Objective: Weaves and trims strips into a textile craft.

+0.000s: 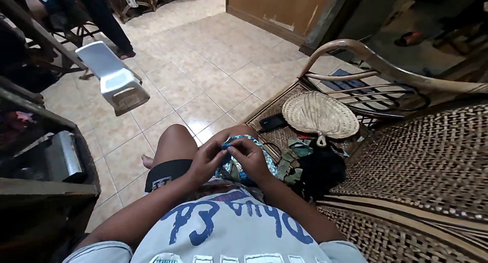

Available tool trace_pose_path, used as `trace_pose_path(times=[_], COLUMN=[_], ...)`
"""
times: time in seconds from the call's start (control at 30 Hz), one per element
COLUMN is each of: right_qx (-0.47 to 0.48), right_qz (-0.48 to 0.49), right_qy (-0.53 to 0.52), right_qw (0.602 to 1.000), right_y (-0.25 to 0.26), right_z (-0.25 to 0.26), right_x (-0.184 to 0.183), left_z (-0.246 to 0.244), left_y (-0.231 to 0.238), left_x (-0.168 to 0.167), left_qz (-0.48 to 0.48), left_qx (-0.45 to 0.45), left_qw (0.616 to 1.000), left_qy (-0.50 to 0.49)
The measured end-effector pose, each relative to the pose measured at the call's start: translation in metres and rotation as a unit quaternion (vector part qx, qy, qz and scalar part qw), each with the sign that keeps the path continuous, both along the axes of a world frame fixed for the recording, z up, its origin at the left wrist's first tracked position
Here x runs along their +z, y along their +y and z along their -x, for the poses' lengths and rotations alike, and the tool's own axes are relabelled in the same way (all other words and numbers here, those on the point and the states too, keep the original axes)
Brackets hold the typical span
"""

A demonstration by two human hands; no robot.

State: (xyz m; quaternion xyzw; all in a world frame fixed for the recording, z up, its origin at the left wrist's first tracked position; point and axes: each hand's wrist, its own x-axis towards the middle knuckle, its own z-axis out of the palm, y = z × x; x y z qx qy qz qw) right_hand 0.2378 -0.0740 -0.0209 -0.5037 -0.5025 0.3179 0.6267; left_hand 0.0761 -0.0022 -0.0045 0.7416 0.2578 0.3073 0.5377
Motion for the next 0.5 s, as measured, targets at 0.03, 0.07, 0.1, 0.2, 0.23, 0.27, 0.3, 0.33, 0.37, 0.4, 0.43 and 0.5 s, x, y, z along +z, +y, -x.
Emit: trace_pose_path(times=[0.03,0.07,0.1,0.2,0.23,0.27,0.3,0.33,0.37,0.4,0.43,0.5], right_qx=[0.002,0.004,0.007,0.016,0.010,-0.010,-0.041,-0.079,-0.122,-0.160,-0.187,-0.215], right_qz=[0.008,0.015,0.020,0.031,0.037,0.036,0.035,0.034,0.035,0.044,0.069,0.146], right_qy=[0.009,0.015,0.019,-0.011,-0.047,-0.088,-0.123,-0.144,-0.160,-0.176,-0.188,-0.205], right_qw=[1.000,1.000,1.000,0.999,0.998,0.995,0.991,0.986,0.979,0.970,0.962,0.944], right_y=[0.000,0.000,0.000,-0.001,-0.003,-0.004,-0.006,-0.008,-0.010,-0.013,-0.017,-0.025], right_z=[0.000,0.000,0.001,-0.007,-0.016,-0.030,-0.047,-0.066,-0.086,-0.107,-0.126,-0.162], right_x=[0.000,-0.001,-0.002,0.003,0.009,0.014,0.018,0.020,0.018,0.015,0.009,-0.013], left_z=[0.000,0.000,0.000,0.002,0.003,0.004,0.006,0.009,0.011,0.013,0.015,0.018], left_y=[-0.001,-0.001,-0.001,0.000,0.001,0.002,0.003,0.004,0.006,0.008,0.009,0.011], left_x=[0.001,0.002,0.002,0.001,0.002,0.003,0.004,0.004,0.003,0.002,0.000,-0.001], left_qz=[0.002,0.004,0.006,0.018,0.022,0.021,0.018,0.013,0.010,0.003,-0.002,-0.011], left_qx=[0.004,0.008,0.010,0.016,0.022,0.029,0.038,0.050,0.064,0.077,0.088,0.110], left_qw=[1.000,1.000,1.000,1.000,0.999,0.999,0.999,0.999,0.998,0.997,0.995,0.992], left_qy=[0.001,0.006,0.011,0.013,0.010,0.005,-0.002,-0.010,-0.018,-0.028,-0.041,-0.064])
